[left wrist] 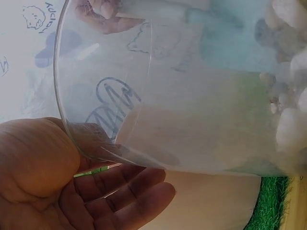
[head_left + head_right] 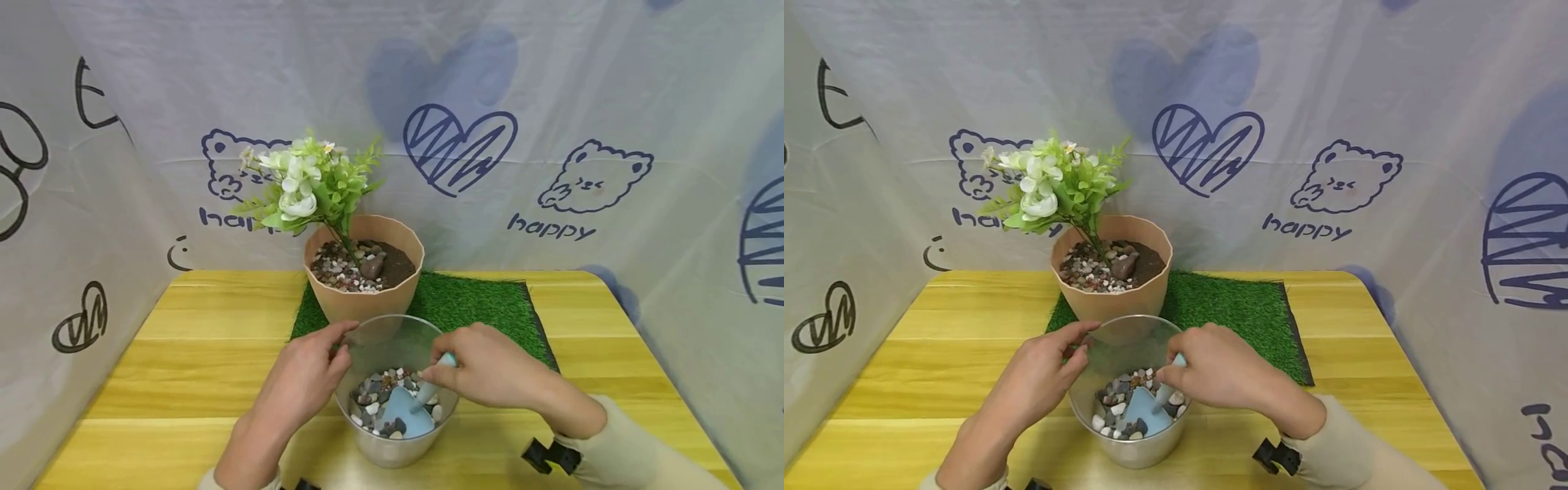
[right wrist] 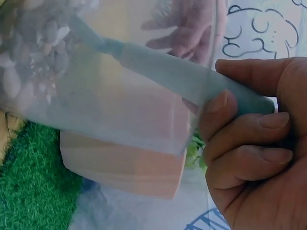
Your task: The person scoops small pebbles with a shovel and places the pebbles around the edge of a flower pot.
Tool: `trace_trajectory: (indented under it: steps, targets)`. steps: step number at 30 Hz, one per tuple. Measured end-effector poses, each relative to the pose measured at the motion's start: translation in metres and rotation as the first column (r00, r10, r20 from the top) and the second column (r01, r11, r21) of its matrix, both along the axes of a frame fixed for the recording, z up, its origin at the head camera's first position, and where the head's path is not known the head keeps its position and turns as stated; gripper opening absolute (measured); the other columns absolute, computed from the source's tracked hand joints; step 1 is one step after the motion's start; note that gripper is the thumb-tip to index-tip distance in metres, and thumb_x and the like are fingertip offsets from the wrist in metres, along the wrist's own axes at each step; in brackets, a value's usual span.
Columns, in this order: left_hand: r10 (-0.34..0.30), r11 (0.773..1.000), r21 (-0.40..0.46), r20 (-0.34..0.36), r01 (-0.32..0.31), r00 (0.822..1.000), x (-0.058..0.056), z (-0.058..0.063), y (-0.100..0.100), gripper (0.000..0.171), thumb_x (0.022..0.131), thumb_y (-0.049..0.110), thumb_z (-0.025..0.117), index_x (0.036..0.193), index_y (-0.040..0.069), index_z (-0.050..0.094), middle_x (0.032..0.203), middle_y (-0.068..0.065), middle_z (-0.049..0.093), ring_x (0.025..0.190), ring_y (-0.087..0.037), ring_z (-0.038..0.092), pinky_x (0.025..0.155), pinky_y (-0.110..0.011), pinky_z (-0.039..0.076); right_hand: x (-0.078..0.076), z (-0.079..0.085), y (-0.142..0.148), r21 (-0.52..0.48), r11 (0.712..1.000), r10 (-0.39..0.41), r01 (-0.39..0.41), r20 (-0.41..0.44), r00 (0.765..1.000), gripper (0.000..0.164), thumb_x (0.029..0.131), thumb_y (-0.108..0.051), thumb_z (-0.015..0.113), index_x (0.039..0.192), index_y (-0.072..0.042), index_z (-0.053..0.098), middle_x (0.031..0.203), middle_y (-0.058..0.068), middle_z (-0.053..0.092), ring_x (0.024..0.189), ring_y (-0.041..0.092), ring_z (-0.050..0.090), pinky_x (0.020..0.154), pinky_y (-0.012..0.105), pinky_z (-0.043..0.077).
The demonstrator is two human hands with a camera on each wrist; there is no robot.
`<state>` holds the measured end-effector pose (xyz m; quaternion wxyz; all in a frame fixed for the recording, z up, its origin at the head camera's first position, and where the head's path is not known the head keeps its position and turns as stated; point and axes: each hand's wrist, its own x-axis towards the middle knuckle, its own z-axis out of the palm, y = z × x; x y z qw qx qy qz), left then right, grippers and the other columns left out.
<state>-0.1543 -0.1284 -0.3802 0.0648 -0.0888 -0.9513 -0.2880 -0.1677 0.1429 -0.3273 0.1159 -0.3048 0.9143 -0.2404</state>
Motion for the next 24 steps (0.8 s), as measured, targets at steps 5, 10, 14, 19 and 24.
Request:
trace_trajectory:
  steps: [5, 10, 14, 19, 24]
  targets:
    - [0.002, 1.0, 0.007, -0.006, -0.001, 1.0, 0.0009, -0.0002, -0.0003, 0.043, 0.099, 0.012, 0.057, 0.14, 0.018, 0.069, 0.094, 0.005, 0.068, 0.074, -0.014, 0.057, 0.068, -0.032, 0.048, 0.0006, -0.0003, 0.0008, -0.014, 1.0, 0.0, 0.0, 0.017, 1.0, 0.019, 0.1, -0.037, 0.07, 0.088, -0.024, 0.076, 0.067, -0.014, 0.059, 0.056, 0.005, 0.045, 0.056, 0.027, 0.041]
    - [-0.002, 1.0, 0.007, -0.006, 0.002, 1.0, 0.0004, -0.0005, 0.0007, 0.043, 0.099, 0.013, 0.057, 0.139, 0.018, 0.07, 0.094, 0.005, 0.068, 0.077, -0.014, 0.058, 0.071, -0.034, 0.049, 0.0012, -0.0013, 0.0025, -0.042, 0.999, 0.006, -0.004, 0.026, 1.0, 0.018, 0.099, -0.035, 0.071, 0.088, -0.023, 0.077, 0.065, -0.013, 0.056, 0.054, 0.005, 0.043, 0.054, 0.026, 0.039]
    - [-0.002, 1.0, 0.018, -0.001, 0.002, 1.0, 0.0008, -0.0011, 0.0015, 0.043, 0.099, 0.012, 0.057, 0.139, 0.018, 0.07, 0.091, 0.005, 0.068, 0.071, -0.013, 0.056, 0.066, -0.033, 0.048, -0.002, 0.0007, 0.0074, -0.081, 0.996, -0.018, 0.022, 0.051, 0.999, 0.017, 0.098, -0.032, 0.071, 0.086, -0.022, 0.077, 0.063, -0.01, 0.052, 0.055, 0.005, 0.041, 0.053, 0.025, 0.037]
    - [-0.002, 1.0, 0.023, 0.0, 0.002, 1.0, 0.0009, -0.0007, 0.002, 0.043, 0.098, 0.011, 0.058, 0.139, 0.018, 0.071, 0.089, 0.005, 0.067, 0.068, -0.012, 0.054, 0.062, -0.031, 0.046, -0.0029, -0.0013, 0.0087, -0.086, 0.995, -0.034, 0.04, 0.071, 0.997, 0.016, 0.098, -0.03, 0.072, 0.086, -0.021, 0.077, 0.064, -0.011, 0.053, 0.057, 0.006, 0.043, 0.054, 0.026, 0.038]
    - [0.001, 1.0, 0.021, -0.001, -0.001, 1.0, 0.0004, -0.0005, 0.0021, 0.042, 0.098, 0.012, 0.058, 0.138, 0.019, 0.071, 0.088, 0.006, 0.066, 0.068, -0.012, 0.053, 0.063, -0.031, 0.045, -0.0023, -0.0028, 0.0102, -0.089, 0.995, -0.026, 0.033, 0.08, 0.996, 0.015, 0.099, -0.031, 0.072, 0.088, -0.021, 0.078, 0.064, -0.011, 0.054, 0.056, 0.006, 0.043, 0.054, 0.025, 0.038]
